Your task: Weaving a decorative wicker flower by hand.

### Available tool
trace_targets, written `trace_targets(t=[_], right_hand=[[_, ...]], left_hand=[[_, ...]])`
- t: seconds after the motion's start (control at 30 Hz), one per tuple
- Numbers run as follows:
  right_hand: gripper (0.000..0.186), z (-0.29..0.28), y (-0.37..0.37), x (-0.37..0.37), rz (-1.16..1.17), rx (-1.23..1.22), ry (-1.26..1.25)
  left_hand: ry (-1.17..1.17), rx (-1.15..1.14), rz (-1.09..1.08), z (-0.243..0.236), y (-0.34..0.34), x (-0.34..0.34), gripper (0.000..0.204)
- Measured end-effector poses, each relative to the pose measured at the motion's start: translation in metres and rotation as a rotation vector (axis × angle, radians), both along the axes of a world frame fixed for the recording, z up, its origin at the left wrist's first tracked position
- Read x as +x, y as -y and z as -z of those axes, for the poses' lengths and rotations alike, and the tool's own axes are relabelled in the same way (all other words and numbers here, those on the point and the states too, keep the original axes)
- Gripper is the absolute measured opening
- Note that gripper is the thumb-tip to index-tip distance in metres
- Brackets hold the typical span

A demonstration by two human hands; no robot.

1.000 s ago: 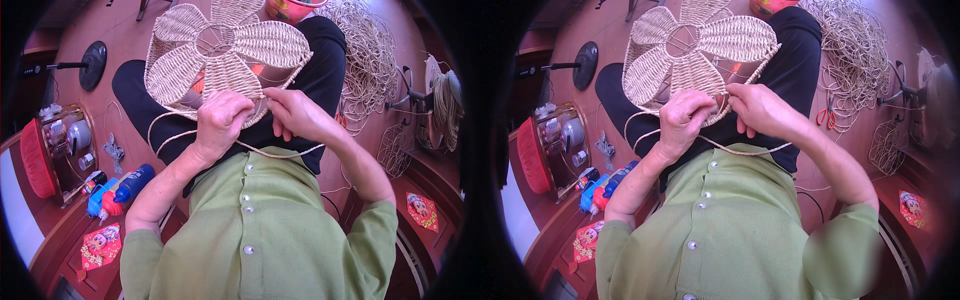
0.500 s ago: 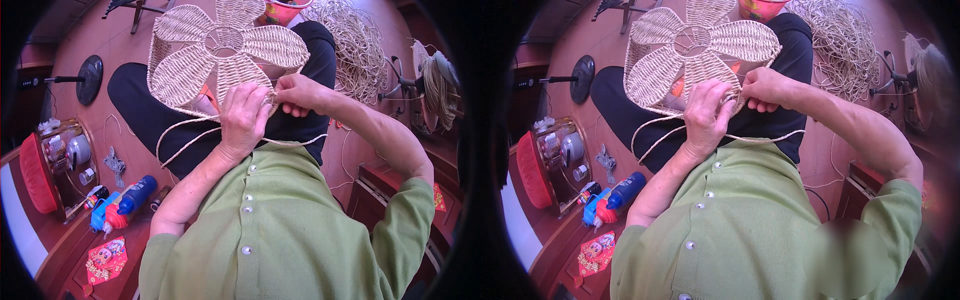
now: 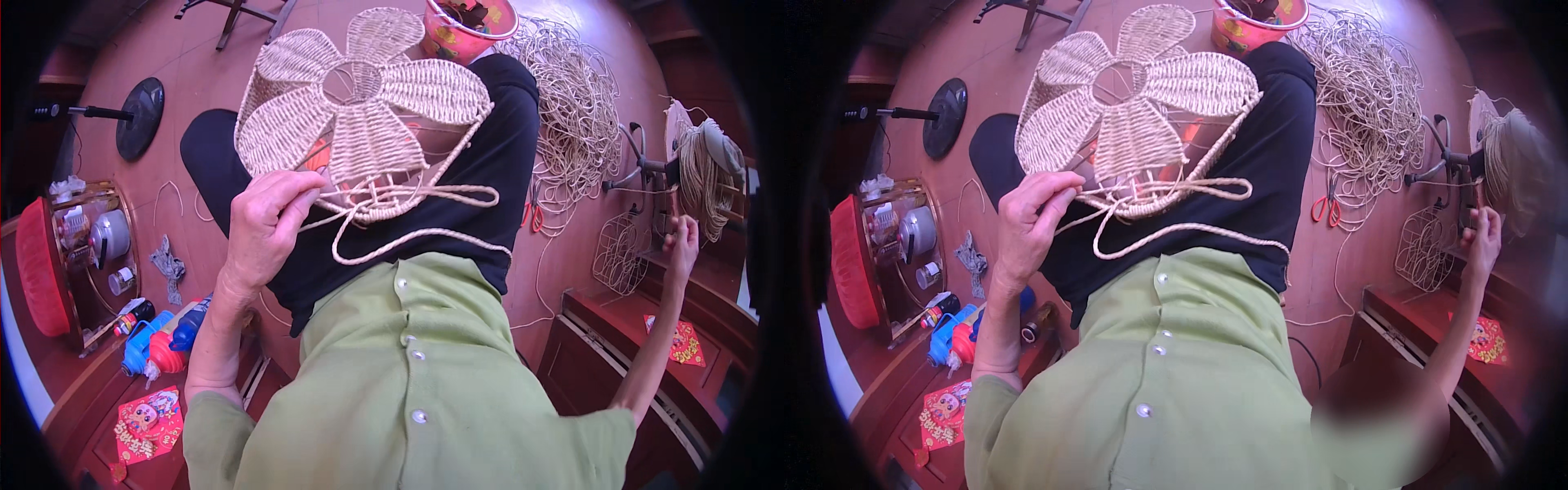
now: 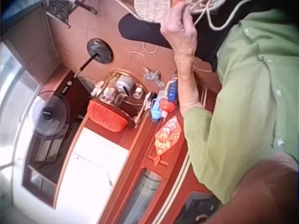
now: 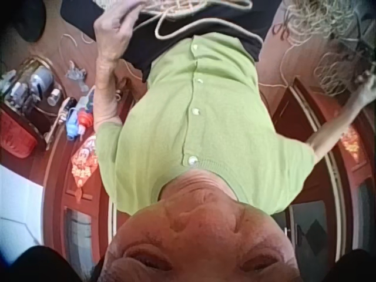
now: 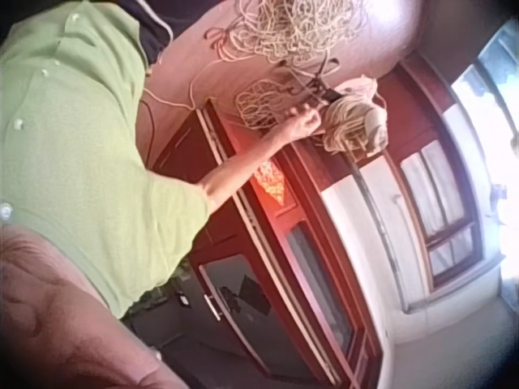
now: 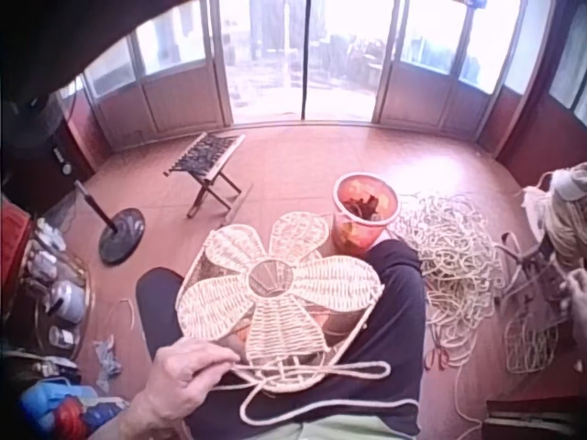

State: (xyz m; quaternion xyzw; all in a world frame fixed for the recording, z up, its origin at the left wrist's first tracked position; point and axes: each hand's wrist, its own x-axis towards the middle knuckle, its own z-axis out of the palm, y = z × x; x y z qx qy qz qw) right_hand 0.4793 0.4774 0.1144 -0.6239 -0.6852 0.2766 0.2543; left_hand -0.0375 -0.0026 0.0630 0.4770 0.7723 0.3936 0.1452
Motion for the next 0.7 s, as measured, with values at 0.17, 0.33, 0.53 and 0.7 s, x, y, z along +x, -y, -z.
trace_targets(t=[0.17,0.33,0.53,0.7], right_hand=[[0.059,0.025,0.216,-0.258,-0.544,-0.68,-0.392],[0.048,0.068,0.27,-0.292,-0.572,-1.056,-0.843],[0.041,0.087,0.255,-0.28,-0.46,-1.05,-0.846],[0.035,0.085,0.26,-0.277,-0.388,-1.614,-1.495]], left_hand=[[0.089,-0.087,-0.031,0.013,0.006,-0.025,0.015],[0.266,-0.073,-0.082,0.021,0.021,-0.022,0.015],[0.45,-0.006,-0.205,0.031,0.017,-0.009,0.016],[0.19,-0.081,-0.064,0.028,0.018,-0.005,0.019]])
